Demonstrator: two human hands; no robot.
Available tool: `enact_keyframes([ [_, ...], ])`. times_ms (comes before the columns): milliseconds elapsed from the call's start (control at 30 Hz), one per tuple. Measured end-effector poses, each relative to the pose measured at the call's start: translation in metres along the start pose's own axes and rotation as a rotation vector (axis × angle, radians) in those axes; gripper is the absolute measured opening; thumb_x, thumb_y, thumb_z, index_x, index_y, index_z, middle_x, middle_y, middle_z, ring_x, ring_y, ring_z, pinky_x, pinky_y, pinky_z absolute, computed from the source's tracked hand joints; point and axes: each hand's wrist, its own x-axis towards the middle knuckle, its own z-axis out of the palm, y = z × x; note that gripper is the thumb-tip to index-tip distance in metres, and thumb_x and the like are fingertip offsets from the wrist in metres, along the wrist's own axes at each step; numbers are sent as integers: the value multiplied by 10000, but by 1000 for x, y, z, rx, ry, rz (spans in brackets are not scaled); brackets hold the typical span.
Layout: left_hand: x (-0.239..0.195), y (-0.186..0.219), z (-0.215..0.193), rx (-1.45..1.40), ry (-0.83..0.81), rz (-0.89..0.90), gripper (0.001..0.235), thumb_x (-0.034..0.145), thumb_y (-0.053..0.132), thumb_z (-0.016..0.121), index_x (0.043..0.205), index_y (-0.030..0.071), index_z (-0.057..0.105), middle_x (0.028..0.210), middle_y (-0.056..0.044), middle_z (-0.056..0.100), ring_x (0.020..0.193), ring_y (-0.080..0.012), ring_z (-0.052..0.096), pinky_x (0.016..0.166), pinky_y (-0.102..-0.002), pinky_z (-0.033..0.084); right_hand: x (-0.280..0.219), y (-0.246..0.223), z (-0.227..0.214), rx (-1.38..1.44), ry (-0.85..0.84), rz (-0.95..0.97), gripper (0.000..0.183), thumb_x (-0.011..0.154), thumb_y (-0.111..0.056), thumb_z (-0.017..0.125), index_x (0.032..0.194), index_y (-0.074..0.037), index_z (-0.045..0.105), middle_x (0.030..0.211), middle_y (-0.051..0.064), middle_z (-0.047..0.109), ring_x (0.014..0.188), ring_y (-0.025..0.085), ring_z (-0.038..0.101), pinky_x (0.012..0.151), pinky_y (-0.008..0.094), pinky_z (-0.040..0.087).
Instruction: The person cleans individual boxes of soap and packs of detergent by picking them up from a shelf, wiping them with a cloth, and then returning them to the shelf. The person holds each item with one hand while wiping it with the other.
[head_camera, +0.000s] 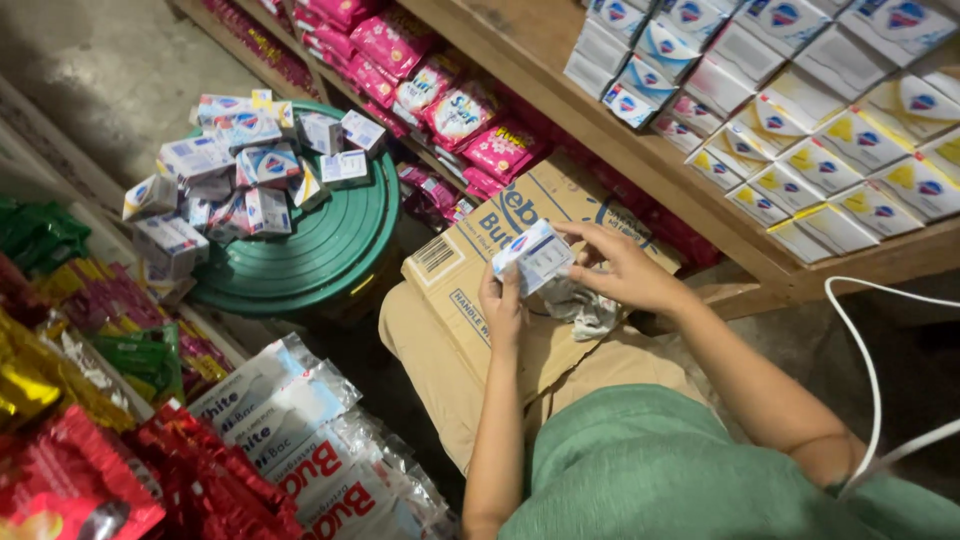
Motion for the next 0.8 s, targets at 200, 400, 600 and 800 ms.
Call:
enact_keyframes([
  [200,-3,-10,-1,-39,-142,-64,465,1028,317,656,1345,-17,595,1237,-70,684,1140,-150,627,1012,-296,496,-2,0,-19,-28,7,41,486,886,-171,757,1347,-77,635,1083,86,694,857,136,645,755,299,551],
  [400,0,-5,5,-99,-67,-293,418,997,242,624,1361,38,592,1143,-14,669,972,-104,615,824,-244,531,-27,-47,-63,-424,481,-429,377,908,-48,749,1267,12,652,1228,169,682,1133,307,685,990,377,547],
  [600,0,-14,-8,84,-42,-244,280,1017,139,644,1256,-6,650,1023,-57,661,865,-104,606,736,-237,509,-38,-92,-144,-1048,1003,-583,342,993,-159,813,1259,22,698,1221,189,680,1109,380,675,957,491,565],
  [800,1,-23,-14,67,-58,-237,242,987,115,642,1203,7,639,983,-14,652,804,-75,573,693,-230,488,-9,-93,-185,-1265,1008,-559,377,935,-88,722,1310,-56,702,1288,144,623,1200,354,550,1097,498,371],
])
